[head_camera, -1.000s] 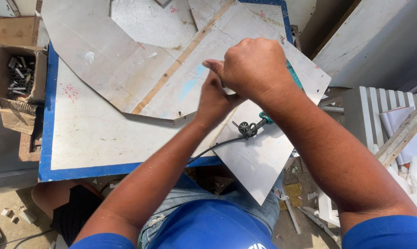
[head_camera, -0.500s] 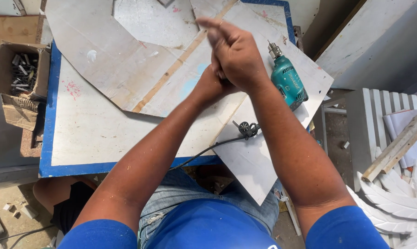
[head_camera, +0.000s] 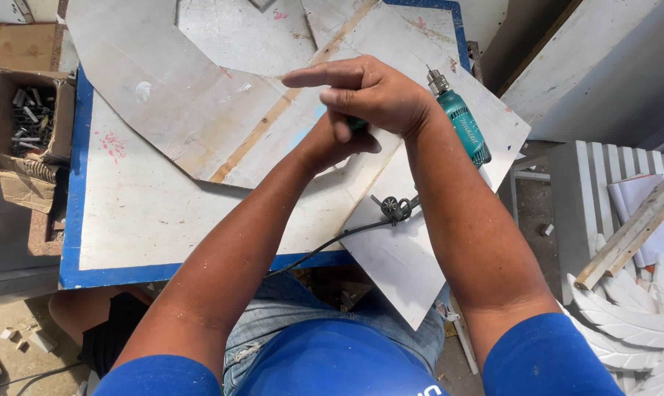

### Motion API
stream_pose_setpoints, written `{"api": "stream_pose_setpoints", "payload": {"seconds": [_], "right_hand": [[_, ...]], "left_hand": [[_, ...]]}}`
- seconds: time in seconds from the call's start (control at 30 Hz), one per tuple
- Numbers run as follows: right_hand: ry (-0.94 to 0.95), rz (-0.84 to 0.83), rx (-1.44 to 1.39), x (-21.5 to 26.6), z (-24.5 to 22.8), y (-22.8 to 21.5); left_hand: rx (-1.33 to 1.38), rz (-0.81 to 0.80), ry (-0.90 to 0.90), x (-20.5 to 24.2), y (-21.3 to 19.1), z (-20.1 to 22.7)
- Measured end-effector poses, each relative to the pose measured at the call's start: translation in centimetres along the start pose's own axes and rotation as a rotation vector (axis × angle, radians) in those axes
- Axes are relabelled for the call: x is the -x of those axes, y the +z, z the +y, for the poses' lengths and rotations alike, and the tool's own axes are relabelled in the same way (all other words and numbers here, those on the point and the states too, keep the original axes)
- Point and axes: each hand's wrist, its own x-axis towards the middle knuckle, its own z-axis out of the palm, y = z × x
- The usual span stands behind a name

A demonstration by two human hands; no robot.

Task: The person aligns a small wooden strip between two white wooden panels on a workbench. They use a corded drill to drive a screw into the joint, then switch to a manual screwdriver to tighten the screw further.

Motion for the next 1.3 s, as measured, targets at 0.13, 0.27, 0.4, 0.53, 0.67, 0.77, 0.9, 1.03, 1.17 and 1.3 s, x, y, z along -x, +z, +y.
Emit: {"api": "stream_pose_setpoints", "payload": {"seconds": [0.13,0.27,0.4,0.53,0.67,0.77,0.9,1.03,1.17,1.3], "right_hand": [[-0.121,0.460,0.059,-1.9,1.8,2.9],[-0.161,1.112,0.203,-2.8,2.6,4.4],[-0.153,0.166,-0.064,0.0,1.6,0.6],[-0.116,-0.001,-0.168,-0.5,1.9,1.4],[-0.145,0.838,0.011,-2.2,2.4,4.4],[-0.159,0.996,0.073,-2.4,2.1,5.4],[-0.182,0.188,0.153,0.1,0.2,1.7],[-0.021,0.056,-0.048,-0.2,1.0,1.0],[-0.163,0.823,-0.004,-2.4,3.6,3.3],[-0.223,1.332,0.249,-3.4,4.3,5.7]], "left_hand": [[-0.141,0.323,-0.298,0.1,1.7,0.4],[-0.284,0.607,-0.122,0.1,3.2,-3.1],[0.210,0.041,-0.071,-0.3,0.2,-2.1],[0.007,-0.031,-0.066,0.2,0.3,-3.0],[-0.240,0.361,-0.131,0.1,1.7,-1.6],[-0.484,0.539,-0.155,0.1,2.3,-4.2],[-0.012,0.139,0.064,1.2,0.4,0.7],[0.008,-0.206,-0.054,0.3,-0.9,1.6],[-0.253,0.230,-0.108,0.6,1.2,0.2],[-0.276,0.443,-0.101,0.2,2.1,-3.7]]}}
